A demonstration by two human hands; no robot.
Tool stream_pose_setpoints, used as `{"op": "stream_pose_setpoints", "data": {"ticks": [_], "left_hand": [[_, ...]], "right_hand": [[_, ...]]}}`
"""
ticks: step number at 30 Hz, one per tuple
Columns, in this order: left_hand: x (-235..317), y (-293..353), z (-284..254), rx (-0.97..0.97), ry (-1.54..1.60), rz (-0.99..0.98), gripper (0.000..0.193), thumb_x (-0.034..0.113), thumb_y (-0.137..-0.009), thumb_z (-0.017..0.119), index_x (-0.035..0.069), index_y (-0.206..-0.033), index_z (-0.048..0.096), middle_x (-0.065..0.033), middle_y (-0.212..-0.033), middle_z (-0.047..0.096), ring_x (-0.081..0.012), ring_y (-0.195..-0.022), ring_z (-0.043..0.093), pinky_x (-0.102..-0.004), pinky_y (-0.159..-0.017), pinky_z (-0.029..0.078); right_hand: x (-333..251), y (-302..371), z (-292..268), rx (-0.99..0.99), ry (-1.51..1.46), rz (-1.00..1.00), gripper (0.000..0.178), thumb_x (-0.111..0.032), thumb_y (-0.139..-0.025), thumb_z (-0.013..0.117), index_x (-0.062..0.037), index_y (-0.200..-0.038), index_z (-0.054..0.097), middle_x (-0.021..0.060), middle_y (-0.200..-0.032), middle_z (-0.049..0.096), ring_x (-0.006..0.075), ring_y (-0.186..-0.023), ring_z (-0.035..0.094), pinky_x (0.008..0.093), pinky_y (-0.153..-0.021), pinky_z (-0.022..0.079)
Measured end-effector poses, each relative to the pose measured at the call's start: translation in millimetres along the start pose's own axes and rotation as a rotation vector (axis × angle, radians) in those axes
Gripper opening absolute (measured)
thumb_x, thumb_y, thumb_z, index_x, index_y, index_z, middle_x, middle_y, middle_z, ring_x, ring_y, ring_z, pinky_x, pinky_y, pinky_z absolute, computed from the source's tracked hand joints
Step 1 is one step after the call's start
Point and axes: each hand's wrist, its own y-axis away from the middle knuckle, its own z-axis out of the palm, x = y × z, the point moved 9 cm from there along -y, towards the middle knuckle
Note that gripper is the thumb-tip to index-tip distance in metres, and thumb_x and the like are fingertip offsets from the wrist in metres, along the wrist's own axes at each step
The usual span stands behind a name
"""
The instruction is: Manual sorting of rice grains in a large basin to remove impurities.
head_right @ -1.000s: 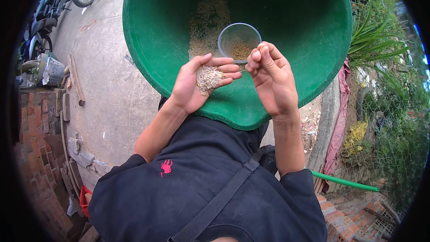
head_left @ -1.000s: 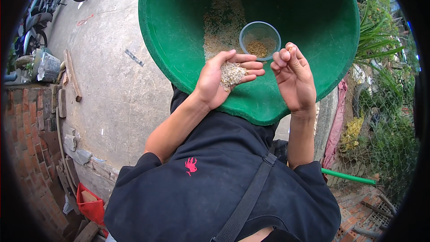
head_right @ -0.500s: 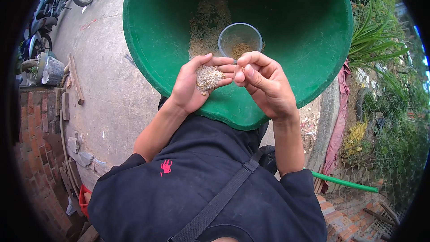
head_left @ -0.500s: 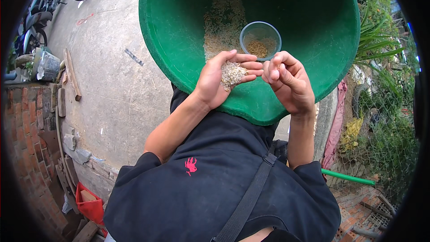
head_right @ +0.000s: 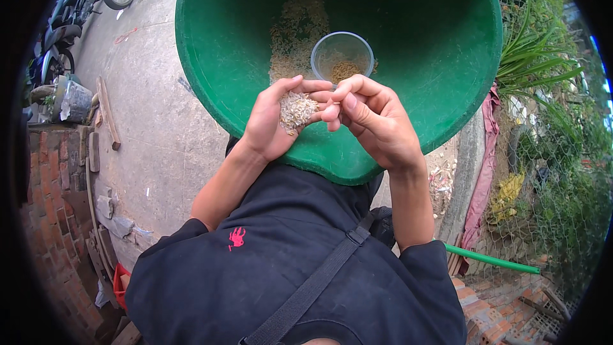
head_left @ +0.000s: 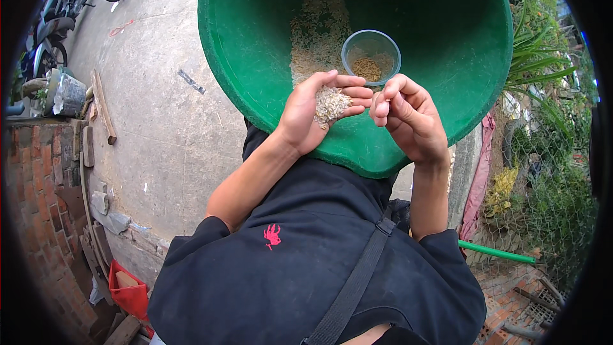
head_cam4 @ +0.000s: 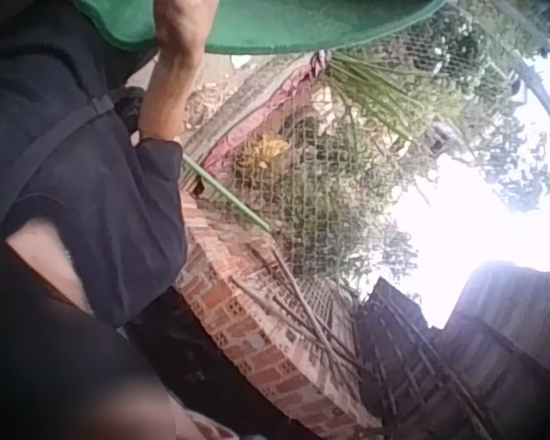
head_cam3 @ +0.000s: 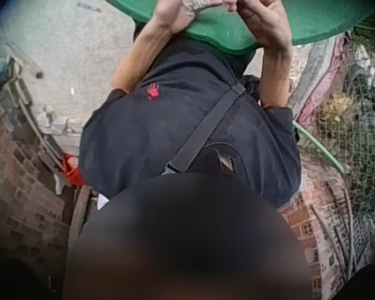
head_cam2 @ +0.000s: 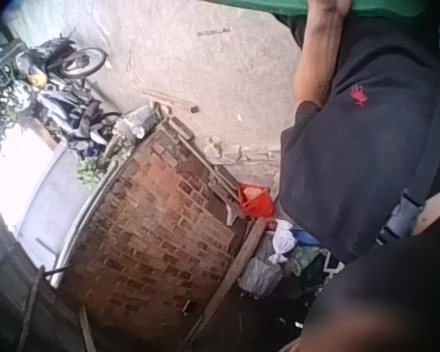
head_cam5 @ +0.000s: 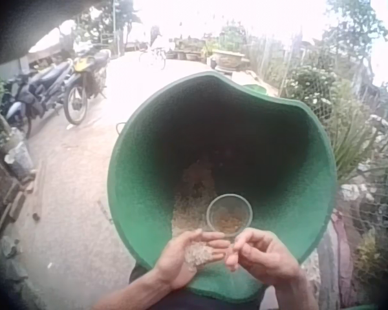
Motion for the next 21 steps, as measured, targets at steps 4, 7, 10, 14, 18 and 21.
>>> {"op": "stream_pose_setpoints", "data": {"ticks": [4,7,10,14,18,21], "left_hand": [[-0.9,-0.2,-2.1,0.015,0.006,-0.002,0.050,0.028,-0.103,0.036,-0.013,-0.120,0.057,-0.0222,-0.107,0.070,-0.0295,-0.095,0.070,-0.0405,-0.091,0.054],[-1.1,-0.2,-2.3,0.008,0.008,-0.003,0.049,0.029,-0.103,0.037,-0.012,-0.120,0.058,-0.0219,-0.107,0.070,-0.0290,-0.096,0.070,-0.0405,-0.091,0.054],[-0.6,0.7,-1.2,0.014,0.008,-0.006,0.048,0.029,-0.104,0.037,-0.012,-0.120,0.058,-0.0223,-0.107,0.070,-0.0293,-0.097,0.070,-0.0407,-0.092,0.055],[-1.2,0.5,-1.8,0.000,0.008,-0.010,0.048,0.029,-0.103,0.038,-0.011,-0.120,0.057,-0.0227,-0.107,0.071,-0.0303,-0.096,0.070,-0.0410,-0.092,0.055],[-1.8,0.4,-2.1,-0.004,0.013,-0.009,0.048,0.029,-0.103,0.038,-0.011,-0.120,0.058,-0.0225,-0.107,0.071,-0.0305,-0.095,0.070,-0.0400,-0.091,0.055],[-1.7,0.4,-2.6,-0.002,0.015,-0.013,0.048,0.029,-0.103,0.038,-0.011,-0.121,0.057,-0.0223,-0.108,0.070,-0.0305,-0.095,0.070,-0.0397,-0.091,0.055]], "right_hand": [[-0.1,0.5,-1.0,0.049,-0.016,0.026,0.013,-0.016,-0.103,0.055,-0.0037,-0.106,0.058,0.0076,-0.088,0.066,0.0168,-0.080,0.059,0.0282,-0.076,0.049],[0.6,1.7,-2.6,0.021,0.012,0.020,0.013,-0.016,-0.102,0.059,-0.0039,-0.105,0.058,0.0081,-0.090,0.067,0.0183,-0.083,0.062,0.0288,-0.077,0.051],[-0.6,1.2,2.0,-0.033,-0.008,0.003,0.013,-0.016,-0.099,0.063,-0.0043,-0.104,0.059,0.0090,-0.091,0.069,0.0205,-0.086,0.065,0.0308,-0.079,0.052],[1.7,1.2,-0.3,-0.112,-0.043,-0.029,0.016,-0.015,-0.098,0.065,-0.0008,-0.105,0.064,0.0163,-0.101,0.074,0.0217,-0.091,0.071,0.0317,-0.086,0.054],[0.9,1.4,-1.9,-0.055,0.053,-0.037,0.014,-0.017,-0.097,0.065,-0.0048,-0.101,0.060,0.0121,-0.093,0.072,0.0264,-0.097,0.069,0.0380,-0.090,0.054],[-1.0,0.4,-2.0,-0.051,-0.005,-0.052,0.013,-0.013,-0.098,0.064,-0.0012,-0.104,0.063,0.0141,-0.097,0.073,0.0240,-0.099,0.070,0.0347,-0.092,0.053]]}}
